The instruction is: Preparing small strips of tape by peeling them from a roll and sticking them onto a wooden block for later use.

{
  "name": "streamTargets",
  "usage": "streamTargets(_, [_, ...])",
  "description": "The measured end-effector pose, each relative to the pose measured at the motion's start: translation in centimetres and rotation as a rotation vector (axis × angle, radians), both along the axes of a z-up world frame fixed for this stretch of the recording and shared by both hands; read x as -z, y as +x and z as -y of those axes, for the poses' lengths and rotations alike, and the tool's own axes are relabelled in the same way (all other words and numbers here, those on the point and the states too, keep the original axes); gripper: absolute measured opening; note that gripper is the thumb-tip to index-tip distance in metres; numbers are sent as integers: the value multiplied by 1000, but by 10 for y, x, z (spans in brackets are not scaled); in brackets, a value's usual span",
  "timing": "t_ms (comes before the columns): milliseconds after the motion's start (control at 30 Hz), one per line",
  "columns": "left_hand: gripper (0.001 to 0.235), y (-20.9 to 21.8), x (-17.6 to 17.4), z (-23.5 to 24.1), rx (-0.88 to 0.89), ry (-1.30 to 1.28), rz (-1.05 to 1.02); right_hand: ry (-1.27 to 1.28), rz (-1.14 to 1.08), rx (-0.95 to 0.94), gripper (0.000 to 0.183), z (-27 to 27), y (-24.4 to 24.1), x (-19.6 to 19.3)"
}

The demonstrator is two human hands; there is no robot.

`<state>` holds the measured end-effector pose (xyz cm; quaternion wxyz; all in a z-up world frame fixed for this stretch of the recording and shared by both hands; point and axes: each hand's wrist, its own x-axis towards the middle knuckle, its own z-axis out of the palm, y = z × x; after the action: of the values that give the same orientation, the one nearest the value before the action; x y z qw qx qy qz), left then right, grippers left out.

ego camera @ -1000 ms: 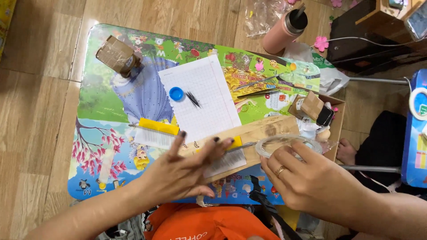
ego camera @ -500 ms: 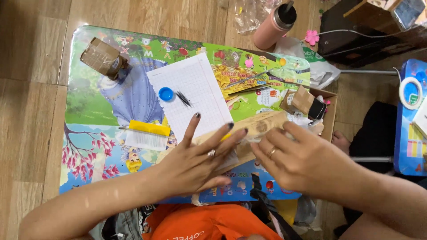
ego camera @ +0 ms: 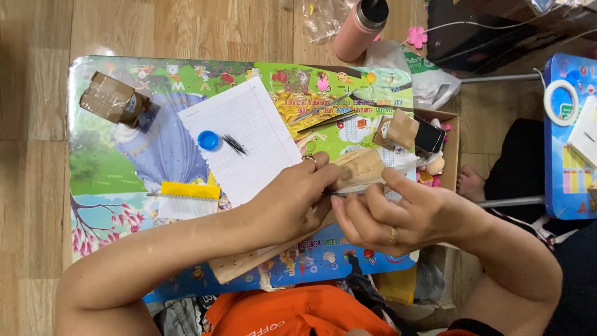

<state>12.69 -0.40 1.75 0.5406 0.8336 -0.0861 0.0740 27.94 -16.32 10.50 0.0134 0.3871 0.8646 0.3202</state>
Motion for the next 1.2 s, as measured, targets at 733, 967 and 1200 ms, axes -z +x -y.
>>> streamTargets(733, [6,-6,15,14,-339,-111,185,26,-614,966,11,62,58,106])
streamTargets(967, [17,-13,32,20,-241,105,369,-448,-473,1142,20,-32,110,137])
streamTargets(1200, [19,-13,25,13,-129,86,262,-497,-592,1080,20,-52,109,120])
